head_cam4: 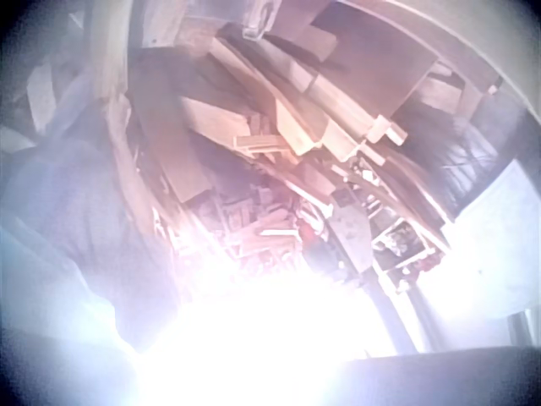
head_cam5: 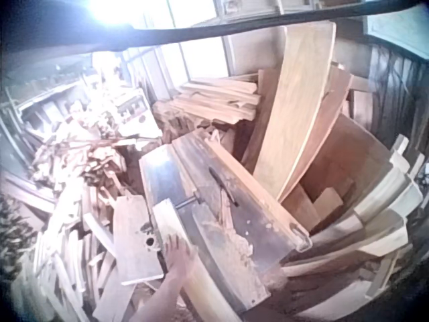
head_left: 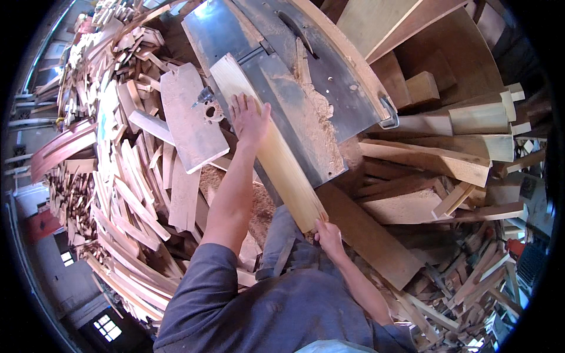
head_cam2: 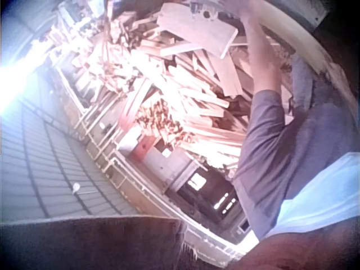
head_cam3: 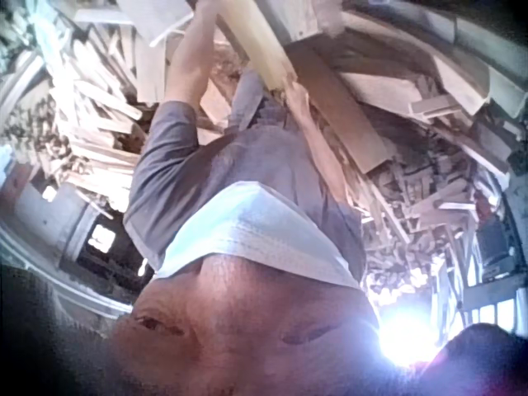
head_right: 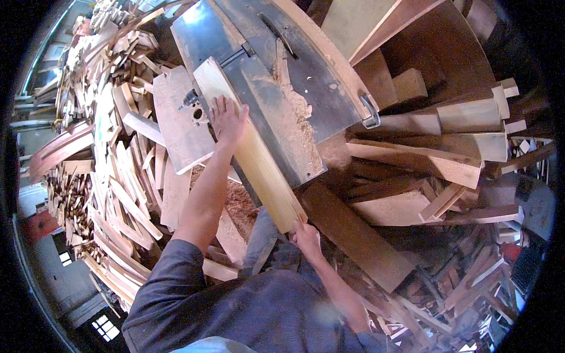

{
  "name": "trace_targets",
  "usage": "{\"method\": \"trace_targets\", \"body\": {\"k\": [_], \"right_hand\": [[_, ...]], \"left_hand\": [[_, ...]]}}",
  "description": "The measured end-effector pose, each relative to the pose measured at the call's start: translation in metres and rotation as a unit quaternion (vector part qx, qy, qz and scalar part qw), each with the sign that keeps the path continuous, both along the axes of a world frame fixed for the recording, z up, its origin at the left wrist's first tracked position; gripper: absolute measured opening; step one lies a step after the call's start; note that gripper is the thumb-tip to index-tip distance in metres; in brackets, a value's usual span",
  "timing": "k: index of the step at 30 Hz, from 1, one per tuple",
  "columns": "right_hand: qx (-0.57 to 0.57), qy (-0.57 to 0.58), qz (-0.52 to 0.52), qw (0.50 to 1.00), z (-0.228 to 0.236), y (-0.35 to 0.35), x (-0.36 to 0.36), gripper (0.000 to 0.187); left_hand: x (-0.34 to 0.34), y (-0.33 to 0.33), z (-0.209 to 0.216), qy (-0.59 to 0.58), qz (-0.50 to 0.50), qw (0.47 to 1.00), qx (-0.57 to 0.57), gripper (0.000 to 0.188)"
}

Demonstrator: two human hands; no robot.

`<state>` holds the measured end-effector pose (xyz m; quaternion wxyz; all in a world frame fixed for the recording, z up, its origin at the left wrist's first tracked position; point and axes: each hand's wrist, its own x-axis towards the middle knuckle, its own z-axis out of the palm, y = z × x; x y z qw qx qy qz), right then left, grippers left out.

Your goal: The person measures a wooden board using a tape measure, feeds it across a jointer machine to plane its surfaces, and sets the board onto a pile of wood.

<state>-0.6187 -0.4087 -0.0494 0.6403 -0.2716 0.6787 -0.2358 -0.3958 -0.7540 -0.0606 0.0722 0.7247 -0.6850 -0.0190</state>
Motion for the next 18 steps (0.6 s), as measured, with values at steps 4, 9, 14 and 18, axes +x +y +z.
{"method": "trace_targets", "body": {"k": [4,9,14,18], "right_hand": [[0.059,-0.013,0.000,0.998,0.008,-0.027,0.005,0.052],[0.039,-0.010,0.011,0.999,-0.008,-0.041,0.009,0.052],[0.081,-0.019,0.020,0.996,0.001,-0.070,0.018,0.055],[0.086,-0.021,0.024,0.996,-0.007,-0.089,0.026,0.054]], "left_hand": [[0.008,-0.020,-0.005,0.018,-0.002,1.000,-0.023,0.068],[0.010,-0.041,0.000,0.028,0.004,1.000,0.000,0.070],[0.028,-0.063,0.002,0.014,0.024,0.999,0.039,0.078],[0.036,-0.083,-0.006,0.008,0.040,0.999,0.036,0.082]]}}
